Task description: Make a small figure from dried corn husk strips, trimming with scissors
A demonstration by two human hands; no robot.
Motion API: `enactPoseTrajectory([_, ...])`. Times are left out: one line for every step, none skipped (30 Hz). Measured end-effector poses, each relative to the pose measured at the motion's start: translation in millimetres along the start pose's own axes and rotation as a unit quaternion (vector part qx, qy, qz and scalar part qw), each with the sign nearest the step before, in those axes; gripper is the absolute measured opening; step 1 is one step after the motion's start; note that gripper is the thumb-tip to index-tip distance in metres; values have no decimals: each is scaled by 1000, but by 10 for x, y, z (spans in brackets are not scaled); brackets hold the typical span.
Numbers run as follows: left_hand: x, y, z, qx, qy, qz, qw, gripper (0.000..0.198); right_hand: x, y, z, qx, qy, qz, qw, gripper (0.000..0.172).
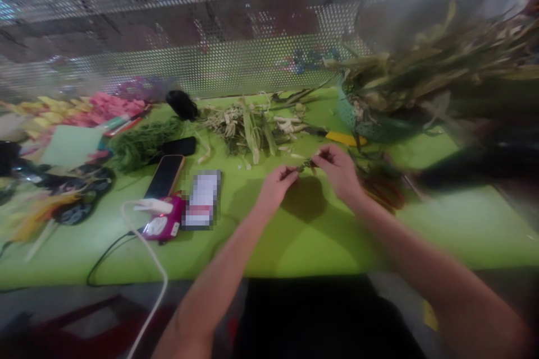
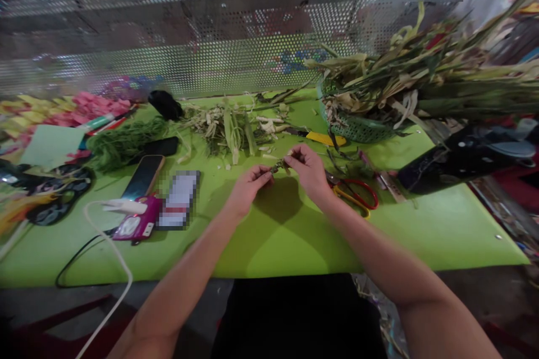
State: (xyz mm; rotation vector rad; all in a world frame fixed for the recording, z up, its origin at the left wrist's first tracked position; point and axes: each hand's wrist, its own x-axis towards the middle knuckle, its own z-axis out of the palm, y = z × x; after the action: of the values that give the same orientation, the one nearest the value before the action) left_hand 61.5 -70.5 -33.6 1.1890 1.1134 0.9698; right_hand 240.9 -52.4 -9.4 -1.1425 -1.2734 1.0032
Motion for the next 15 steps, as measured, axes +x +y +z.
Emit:
enactPoseTrajectory([6,-10,-3,0,-4,-2,1000,23,1,8,5,12,1,9,1000,16])
enactPoseTrajectory([11,-15,-6,1,-8,-4,1000,23,0,14,10,24,3,21,999,17])
enactPoseTrajectory([17,-17,-9,4,-13,-6,1000,23,-3,16,14,37,7,33,999,18])
enactPoseTrajectory([23,-16,-13,9,-20,-8,1000,23,-8,13,17,51,12,45,998,18])
enactPoseTrajectory([29,-14,-16,17,-29,-9,999,22,-15,5,18,65,16,55,996,18])
enactPoseTrajectory([35,-12,-19,26,-36,-8,999,22,-22,-8,17,77,20,62,995,19])
enactPoseTrajectory([40,-10,-20,36,-43,-4,998,22,-30,-23,14,88,20,66,994,19])
enactPoseTrajectory([44,-10,-20,47,-48,-1,998,21,-37,-39,11,96,17,68,993,19])
enactPoseTrajectory([45,-10,-17,56,-51,2,997,20,-42,-55,6,101,10,68,992,20])
enactPoseTrajectory([43,-11,-13,65,-51,3,997,20,-44,-68,1,103,3,68,992,21])
enactPoseTrajectory([38,-12,-8,71,-49,3,996,19,-43,-77,-4,102,-5,67,992,21])
enactPoseTrajectory([31,-11,-3,75,-49,5,996,19,-41,-84,-8,99,-11,64,993,21])
enactPoseTrajectory([21,-7,3,73,-50,9,996,20,-36,-87,-11,91,-13,60,994,21])
enactPoseTrajectory([10,-2,8,65,-52,15,996,22,-32,-87,-12,79,-14,53,995,20])
enactPoseTrajectory([0,6,12,49,-55,21,997,25,-30,-87,-11,63,-13,45,997,18])
